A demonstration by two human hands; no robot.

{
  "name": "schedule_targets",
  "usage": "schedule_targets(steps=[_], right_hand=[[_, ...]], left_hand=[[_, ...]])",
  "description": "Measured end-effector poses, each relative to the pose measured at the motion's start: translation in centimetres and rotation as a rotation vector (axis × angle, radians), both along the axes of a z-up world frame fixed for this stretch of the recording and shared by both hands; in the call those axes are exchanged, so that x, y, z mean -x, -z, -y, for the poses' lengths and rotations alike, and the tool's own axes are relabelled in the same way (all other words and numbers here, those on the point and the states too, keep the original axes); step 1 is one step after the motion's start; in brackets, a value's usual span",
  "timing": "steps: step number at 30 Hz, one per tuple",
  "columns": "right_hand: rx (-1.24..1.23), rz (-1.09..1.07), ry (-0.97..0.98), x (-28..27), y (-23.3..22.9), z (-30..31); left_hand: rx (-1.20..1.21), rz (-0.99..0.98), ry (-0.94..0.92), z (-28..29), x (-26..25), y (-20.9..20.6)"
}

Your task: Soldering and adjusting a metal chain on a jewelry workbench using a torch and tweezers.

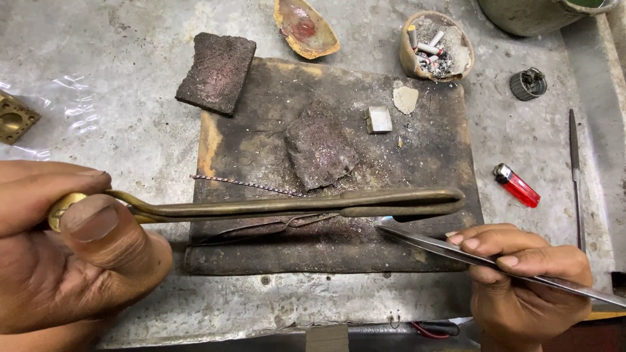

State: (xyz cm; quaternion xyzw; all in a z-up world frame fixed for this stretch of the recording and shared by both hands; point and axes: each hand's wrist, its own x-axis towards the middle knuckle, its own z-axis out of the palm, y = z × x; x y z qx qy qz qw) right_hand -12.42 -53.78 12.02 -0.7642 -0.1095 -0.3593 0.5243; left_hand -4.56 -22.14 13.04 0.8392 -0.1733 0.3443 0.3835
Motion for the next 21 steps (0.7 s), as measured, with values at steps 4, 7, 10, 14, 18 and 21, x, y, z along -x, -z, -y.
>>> schedule_targets(steps=[4, 7, 10, 14, 18, 21], right_hand=[[-0.001, -0.018, -0.002, 0.0, -0.2, -0.2], [0.002, -0.005, 0.032, -0.2, -0.2, -0.5], [-0.011, -0.008, 0.048, -0.3, -0.2, -0.6], [-0.054, -0.036, 0.067, -0.3, -0.2, -0.4], [-0.063, -0.077, 0.118, -0.2, -0.1, -0.3], [-0.087, -0.100, 0.117, -0.2, -0.3, -0.2]], left_hand=[[-0.078, -0.020, 0.017, -0.2, 0.1, -0.3], [-0.070, -0.046, 0.000, 0.1, 0.4, -0.6], [-0.014, 0.019, 0.003, 0.5, -0.3, 0.1], [-0.062, -0.023, 0.042, -0.3, -0.1, -0.2], [0.026, 0.079, -0.002, 0.8, -0.7, 0.4], [0.051, 0.136, -0.004, 0.7, -0.8, 0.4]])
